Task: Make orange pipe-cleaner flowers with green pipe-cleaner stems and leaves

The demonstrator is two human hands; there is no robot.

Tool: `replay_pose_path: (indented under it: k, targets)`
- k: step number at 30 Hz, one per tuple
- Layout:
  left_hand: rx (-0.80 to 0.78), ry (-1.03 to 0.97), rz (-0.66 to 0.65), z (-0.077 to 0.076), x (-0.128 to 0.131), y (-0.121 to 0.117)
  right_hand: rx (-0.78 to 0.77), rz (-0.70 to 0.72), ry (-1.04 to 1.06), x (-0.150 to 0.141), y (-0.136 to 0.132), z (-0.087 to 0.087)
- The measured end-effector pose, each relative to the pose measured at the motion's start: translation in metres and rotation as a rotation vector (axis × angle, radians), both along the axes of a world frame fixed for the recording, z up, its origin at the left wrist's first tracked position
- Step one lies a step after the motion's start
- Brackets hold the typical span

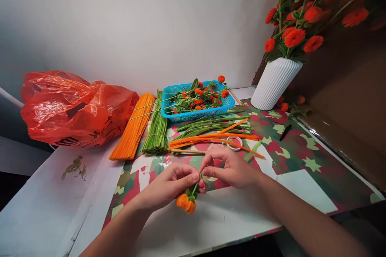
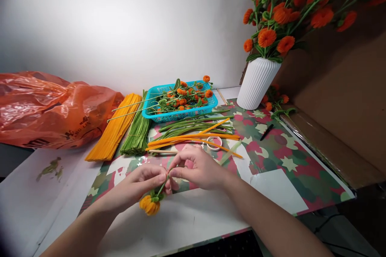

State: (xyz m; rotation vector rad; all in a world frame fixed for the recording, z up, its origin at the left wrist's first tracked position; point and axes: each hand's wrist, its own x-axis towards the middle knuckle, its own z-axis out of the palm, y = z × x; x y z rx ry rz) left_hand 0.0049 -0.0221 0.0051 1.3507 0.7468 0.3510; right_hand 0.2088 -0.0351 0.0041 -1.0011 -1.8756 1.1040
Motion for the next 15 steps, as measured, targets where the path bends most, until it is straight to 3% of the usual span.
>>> replay_pose_path:
  k: [4,7,10,15]
  targets:
    - [0.443,0.202,0.178,0.0003,0.0015,-0.001,0.024,-0.11,-0.08,-0.002,-0.0001,0.0016]
    - [0.527,0.22,0.215,0.0003,0.0029,-0.0013,-0.004,-0.159,-0.112,-0.003,0.0004,0.0011]
    - [0.361,0.115,0.199,-0.0004,0.002,-0.0008,-0.063,-0.148,-0.054,-0.002,0.0012,-0.0005]
    - [-0.161,-0.116,0.088,-0.0014,-0.0024,0.0003,-0.054,-0.027,0.077,0.0002,0.0019,-0.001]
